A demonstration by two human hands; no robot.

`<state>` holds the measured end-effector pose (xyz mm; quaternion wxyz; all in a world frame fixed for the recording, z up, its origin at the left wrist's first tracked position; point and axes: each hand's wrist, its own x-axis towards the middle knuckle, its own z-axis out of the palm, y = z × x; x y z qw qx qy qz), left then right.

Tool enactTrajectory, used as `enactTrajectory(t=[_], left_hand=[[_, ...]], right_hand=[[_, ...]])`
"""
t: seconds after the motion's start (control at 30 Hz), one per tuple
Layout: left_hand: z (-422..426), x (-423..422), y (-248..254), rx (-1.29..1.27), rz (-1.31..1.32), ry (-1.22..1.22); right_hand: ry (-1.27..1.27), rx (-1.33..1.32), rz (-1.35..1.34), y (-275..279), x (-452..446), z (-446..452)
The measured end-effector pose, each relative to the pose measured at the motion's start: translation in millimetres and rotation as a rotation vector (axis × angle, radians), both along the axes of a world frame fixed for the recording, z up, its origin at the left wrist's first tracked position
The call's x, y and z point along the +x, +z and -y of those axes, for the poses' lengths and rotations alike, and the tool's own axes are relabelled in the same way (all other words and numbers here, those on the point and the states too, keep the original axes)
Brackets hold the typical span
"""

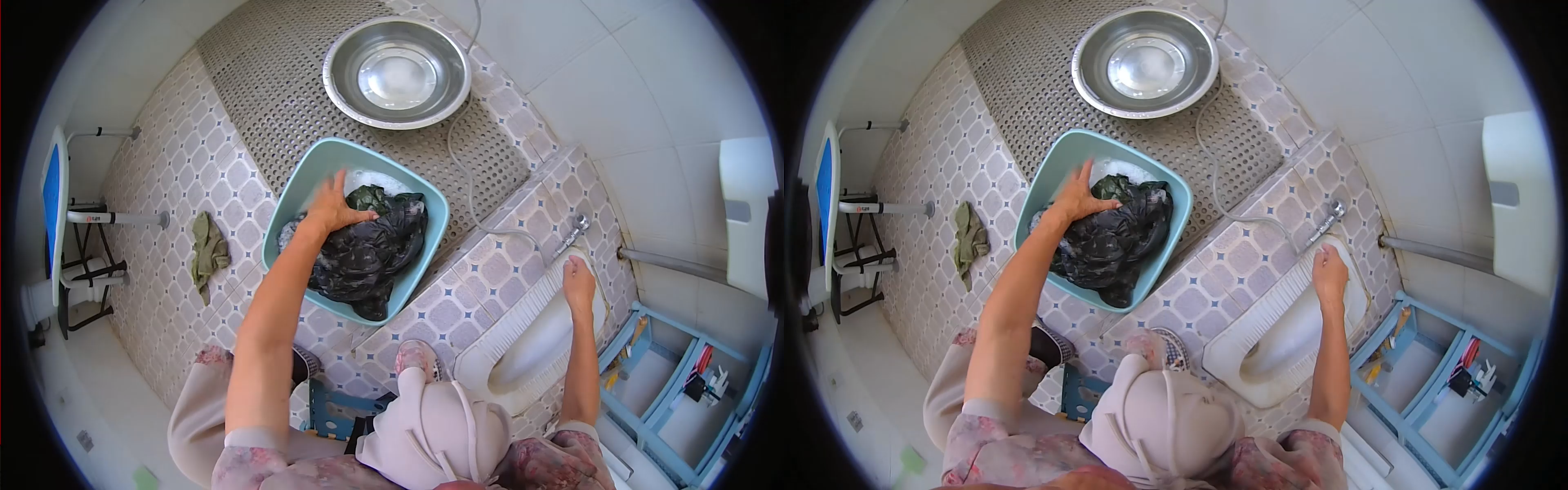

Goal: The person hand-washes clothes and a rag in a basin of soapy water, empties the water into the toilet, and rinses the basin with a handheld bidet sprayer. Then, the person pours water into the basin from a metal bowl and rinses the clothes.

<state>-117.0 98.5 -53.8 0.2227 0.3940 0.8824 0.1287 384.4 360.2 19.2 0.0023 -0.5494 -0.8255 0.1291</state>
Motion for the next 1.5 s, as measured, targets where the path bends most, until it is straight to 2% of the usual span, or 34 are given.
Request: enactTrajectory(t=[0.07,0.13,0.2,0.23,0.27,0.33,0.4,0.47,0.57,0.6,0.63,0.7,0.77,0.83,0.9,0.93,1.0,1.03,1.07,1.17,1.3,1.4,1.43,1.47,1.5], left_hand=[[0,-14,-22,0.010,0.290,0.083],[3,-15,-39,0.096,0.492,0.110],[6,-11,-32,0.187,0.728,0.106],[7,-6,-23,0.233,0.846,0.104],[8,-1,-11,0.268,0.813,0.091],[13,10,27,0.327,0.737,0.068],[17,19,72,0.292,0.538,-0.011],[22,36,105,0.263,0.293,-0.094],[35,56,121,0.508,-0.124,-0.245],[42,65,115,0.507,-0.222,-0.253],[53,77,111,0.394,-0.155,-0.221],[74,87,103,0.473,0.136,-0.108],[86,80,123,0.185,-0.144,-0.251],[90,63,125,0.111,-0.278,-0.287],[92,51,95,0.088,-0.133,-0.186],[88,46,88,0.019,-0.102,-0.202],[75,32,75,-0.107,-0.051,-0.220],[70,24,65,-0.080,-0.004,-0.205],[65,15,53,-0.054,0.040,-0.190],[58,-8,19,-0.009,0.047,-0.131],[54,-20,-11,0.086,0.020,0.018],[50,-20,-9,0.126,0.089,0.175],[55,-23,-35,0.209,0.117,0.203],[48,-18,-6,0.102,0.139,0.231],[49,-13,0,0.241,0.132,0.238]], right_hand=[[-0.014,-0.094,-0.225,49,-55,27],[0.106,-0.275,-0.503,57,-100,51],[0.154,-0.483,-0.482,71,-159,81],[0.291,-0.473,-0.516,74,-186,92],[0.430,-0.464,-0.552,73,-210,99],[0.521,-0.455,-0.563,59,-249,105],[0.543,-0.445,-0.702,41,-286,105],[0.583,-0.437,-0.685,39,-316,107],[0.680,-0.444,-0.688,31,-343,117],[0.714,-0.453,-0.691,22,-346,123],[0.677,-0.451,-0.600,8,-339,138],[0.645,-0.556,-0.426,-7,-320,174],[0.766,-0.377,-0.359,-5,-299,202],[0.777,-0.273,-0.327,-6,-300,216],[0.758,-0.228,-0.308,-15,-305,222],[0.779,-0.147,-0.276,-25,-307,224],[0.801,-0.159,-0.121,-44,-321,218],[0.815,-0.170,-0.040,-56,-326,215],[0.799,-0.127,-0.099,-67,-334,208],[0.762,-0.341,-0.176,-87,-353,183],[0.762,-0.270,-0.270,-110,-370,165],[0.559,-0.460,-0.197,-108,-381,165],[0.566,-0.507,-0.066,-109,-389,162],[0.540,-0.485,-0.082,-113,-388,164],[0.480,-0.494,-0.093,-113,-388,165]])
